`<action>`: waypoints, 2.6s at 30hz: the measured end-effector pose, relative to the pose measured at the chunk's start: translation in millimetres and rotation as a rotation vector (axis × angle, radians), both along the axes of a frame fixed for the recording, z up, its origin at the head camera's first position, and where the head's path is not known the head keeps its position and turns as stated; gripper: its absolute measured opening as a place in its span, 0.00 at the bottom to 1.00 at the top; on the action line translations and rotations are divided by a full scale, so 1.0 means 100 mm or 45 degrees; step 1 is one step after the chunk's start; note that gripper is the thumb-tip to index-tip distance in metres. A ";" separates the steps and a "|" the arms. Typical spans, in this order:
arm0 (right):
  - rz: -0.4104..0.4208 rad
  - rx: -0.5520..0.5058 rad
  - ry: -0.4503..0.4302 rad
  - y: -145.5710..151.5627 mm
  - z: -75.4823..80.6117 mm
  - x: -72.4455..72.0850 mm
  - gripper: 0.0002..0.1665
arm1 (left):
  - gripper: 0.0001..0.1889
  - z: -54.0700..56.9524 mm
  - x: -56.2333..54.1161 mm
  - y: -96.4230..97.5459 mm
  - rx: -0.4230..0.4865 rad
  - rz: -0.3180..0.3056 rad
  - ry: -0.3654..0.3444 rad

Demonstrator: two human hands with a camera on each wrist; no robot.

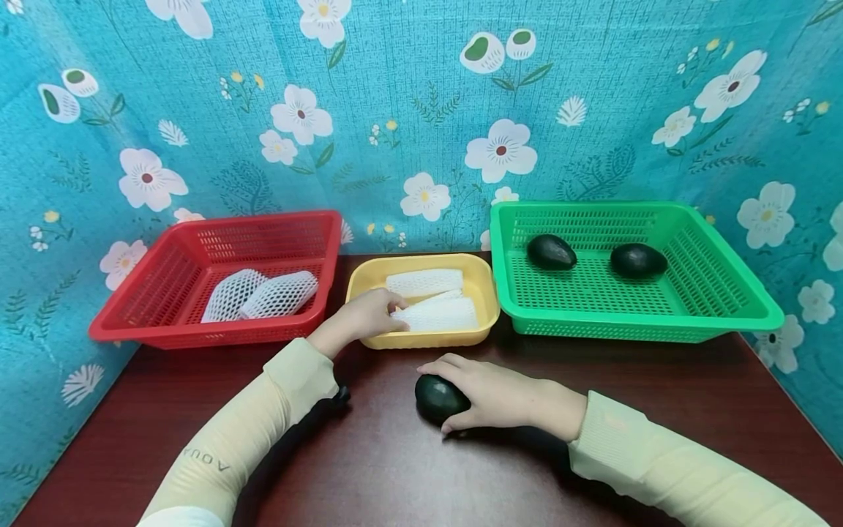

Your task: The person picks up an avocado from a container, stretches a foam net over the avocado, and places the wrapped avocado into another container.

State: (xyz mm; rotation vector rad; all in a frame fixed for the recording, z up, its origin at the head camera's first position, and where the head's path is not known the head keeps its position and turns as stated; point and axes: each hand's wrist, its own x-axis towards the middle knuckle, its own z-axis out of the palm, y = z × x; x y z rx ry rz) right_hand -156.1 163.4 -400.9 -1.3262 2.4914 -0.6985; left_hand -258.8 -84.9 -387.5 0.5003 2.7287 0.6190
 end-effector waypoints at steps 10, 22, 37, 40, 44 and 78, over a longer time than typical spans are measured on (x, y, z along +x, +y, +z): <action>-0.008 0.016 -0.014 0.00 0.00 0.00 0.43 | 0.24 -0.02 0.03 -0.01 0.067 0.003 0.050; -0.046 0.076 0.068 -0.01 -0.01 0.01 0.47 | 0.19 -0.05 0.02 -0.02 0.100 -0.056 0.077; -0.053 0.091 -0.016 -0.01 0.00 0.02 0.48 | 0.11 -0.01 0.07 0.00 -0.054 -0.061 0.234; -0.058 0.094 -0.007 0.00 0.01 0.02 0.48 | 0.09 0.01 0.07 -0.01 0.006 -0.059 0.267; -0.073 0.102 -0.010 -0.01 0.03 0.02 0.48 | 0.07 0.02 0.06 -0.03 0.115 -0.054 0.262; -0.041 0.011 0.058 0.08 0.26 -0.07 0.42 | 0.10 0.31 0.21 -0.25 0.526 -0.054 0.244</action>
